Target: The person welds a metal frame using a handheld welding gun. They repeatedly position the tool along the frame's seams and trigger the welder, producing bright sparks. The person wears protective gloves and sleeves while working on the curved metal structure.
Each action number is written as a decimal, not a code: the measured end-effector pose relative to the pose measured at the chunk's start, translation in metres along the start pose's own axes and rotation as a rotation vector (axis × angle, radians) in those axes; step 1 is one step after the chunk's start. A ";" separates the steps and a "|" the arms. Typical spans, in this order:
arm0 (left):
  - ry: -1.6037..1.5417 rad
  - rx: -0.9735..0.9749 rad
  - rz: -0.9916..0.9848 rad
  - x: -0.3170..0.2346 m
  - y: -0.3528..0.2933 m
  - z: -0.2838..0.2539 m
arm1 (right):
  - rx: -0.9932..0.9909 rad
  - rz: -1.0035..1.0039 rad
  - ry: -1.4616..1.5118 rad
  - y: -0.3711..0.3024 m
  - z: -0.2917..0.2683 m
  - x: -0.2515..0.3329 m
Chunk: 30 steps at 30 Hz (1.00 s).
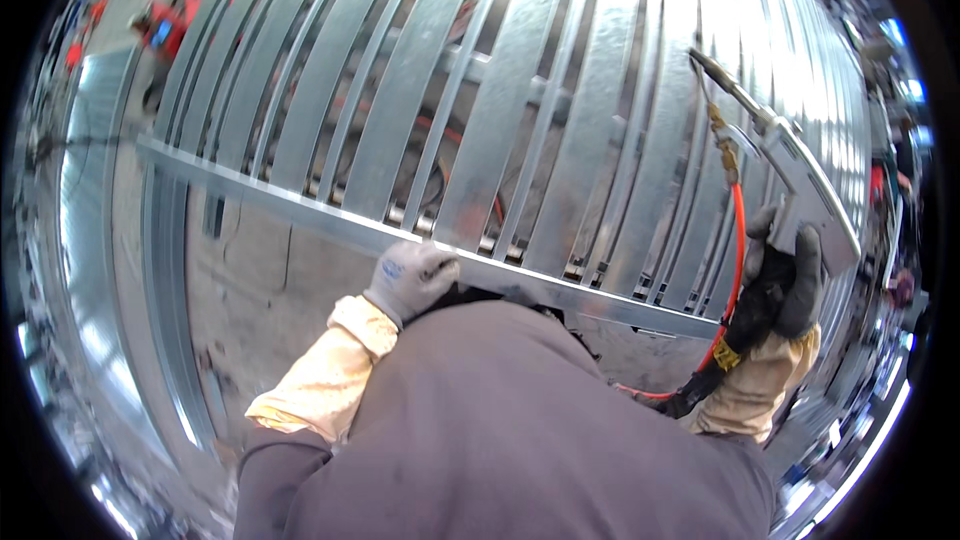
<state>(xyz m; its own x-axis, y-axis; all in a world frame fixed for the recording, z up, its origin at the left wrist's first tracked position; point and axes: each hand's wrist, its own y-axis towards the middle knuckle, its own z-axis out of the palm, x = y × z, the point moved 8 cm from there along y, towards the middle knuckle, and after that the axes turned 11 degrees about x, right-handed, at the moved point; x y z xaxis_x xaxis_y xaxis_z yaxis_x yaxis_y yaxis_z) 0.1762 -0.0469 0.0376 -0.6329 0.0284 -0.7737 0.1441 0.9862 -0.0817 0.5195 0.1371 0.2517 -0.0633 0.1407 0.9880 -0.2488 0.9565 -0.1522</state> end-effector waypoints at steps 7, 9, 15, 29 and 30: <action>0.287 0.219 0.272 -0.020 0.008 0.044 | -0.495 -0.213 0.158 -0.182 -0.061 0.058; 0.478 0.247 0.331 -0.023 0.011 0.049 | -0.665 -0.316 0.082 -0.230 -0.072 0.068; 0.670 0.317 0.448 -0.005 0.014 0.048 | -0.950 -0.370 -0.007 -0.335 -0.049 0.096; 0.723 0.289 0.497 -0.016 0.013 0.063 | -1.132 -0.750 -0.355 -0.458 -0.027 0.189; 0.723 0.290 0.493 -0.016 0.011 0.066 | -1.110 -0.797 -0.460 -0.460 -0.019 0.196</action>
<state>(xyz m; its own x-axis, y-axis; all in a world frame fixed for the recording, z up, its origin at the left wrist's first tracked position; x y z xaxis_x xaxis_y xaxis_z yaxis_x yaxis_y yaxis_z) 0.2385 -0.0470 0.0074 -0.7565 0.6258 -0.1900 0.6469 0.7587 -0.0768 0.6402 -0.2702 0.5160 -0.6217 -0.4044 0.6707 0.4868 0.4713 0.7354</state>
